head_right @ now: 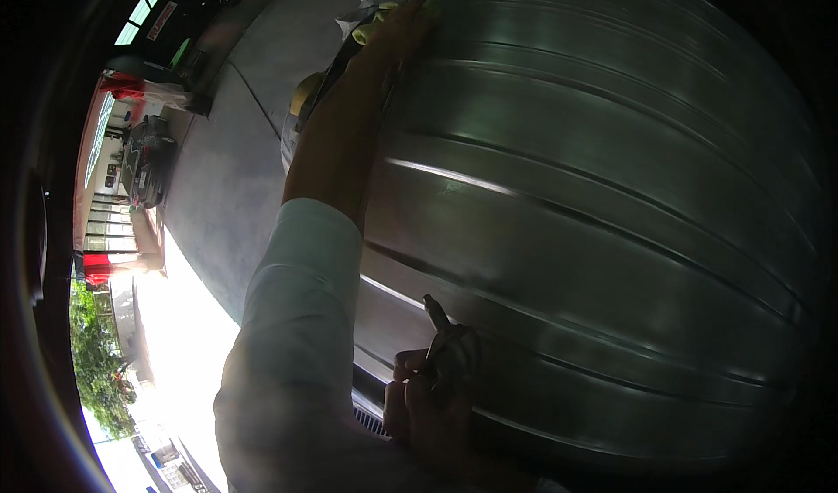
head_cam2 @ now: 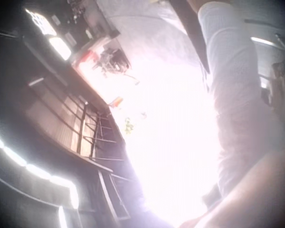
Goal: The person wipes the hood of a silver car with a green cloth while holding a spray nozzle in the other hand. They repeatedly wipe the same areas of the hood, moving the cloth back and forth across the surface.
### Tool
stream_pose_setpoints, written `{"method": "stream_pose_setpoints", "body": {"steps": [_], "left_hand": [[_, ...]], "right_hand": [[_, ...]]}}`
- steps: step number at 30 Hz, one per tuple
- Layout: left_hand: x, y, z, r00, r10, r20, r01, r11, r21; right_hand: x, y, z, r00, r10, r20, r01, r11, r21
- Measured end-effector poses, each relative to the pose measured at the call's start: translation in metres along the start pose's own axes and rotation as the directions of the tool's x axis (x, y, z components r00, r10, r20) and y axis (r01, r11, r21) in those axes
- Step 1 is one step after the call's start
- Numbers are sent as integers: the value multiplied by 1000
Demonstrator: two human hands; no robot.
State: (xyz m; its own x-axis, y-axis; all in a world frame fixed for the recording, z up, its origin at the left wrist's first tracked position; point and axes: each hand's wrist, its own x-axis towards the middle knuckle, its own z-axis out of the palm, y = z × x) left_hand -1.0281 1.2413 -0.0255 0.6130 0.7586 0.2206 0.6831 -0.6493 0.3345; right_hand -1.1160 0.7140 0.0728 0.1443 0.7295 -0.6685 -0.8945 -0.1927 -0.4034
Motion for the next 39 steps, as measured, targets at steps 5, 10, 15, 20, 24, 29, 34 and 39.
{"method": "stream_pose_setpoints", "body": {"steps": [5,10,15,20,24,29,34,39], "left_hand": [[4,-3,5,994,57,-90,-60,998,-28],[-31,9,-5,992,-124,-17,125,963,237],[-143,-14,-43,992,67,111,-105,917,385],[-298,-25,-87,980,-197,28,186,959,214],[-419,-50,-98,967,-252,31,217,885,412],[-505,-16,-140,939,-331,97,216,783,583],[-554,-37,-190,905,-398,-153,409,711,572],[-576,25,-187,729,-498,-469,576,817,28]], "right_hand": [[-3,19,-19,992,110,-63,-89,957,275],[-12,1,-8,998,-26,-52,29,998,64],[-6,1,-5,988,-99,117,104,994,-31],[-15,-4,-5,972,-155,179,166,985,-46],[-14,6,-4,957,-203,209,204,979,17],[-9,16,-19,934,-198,298,209,978,-2],[-16,20,-17,954,-83,286,104,993,-59],[-19,18,-23,922,-139,362,124,990,66]]}}
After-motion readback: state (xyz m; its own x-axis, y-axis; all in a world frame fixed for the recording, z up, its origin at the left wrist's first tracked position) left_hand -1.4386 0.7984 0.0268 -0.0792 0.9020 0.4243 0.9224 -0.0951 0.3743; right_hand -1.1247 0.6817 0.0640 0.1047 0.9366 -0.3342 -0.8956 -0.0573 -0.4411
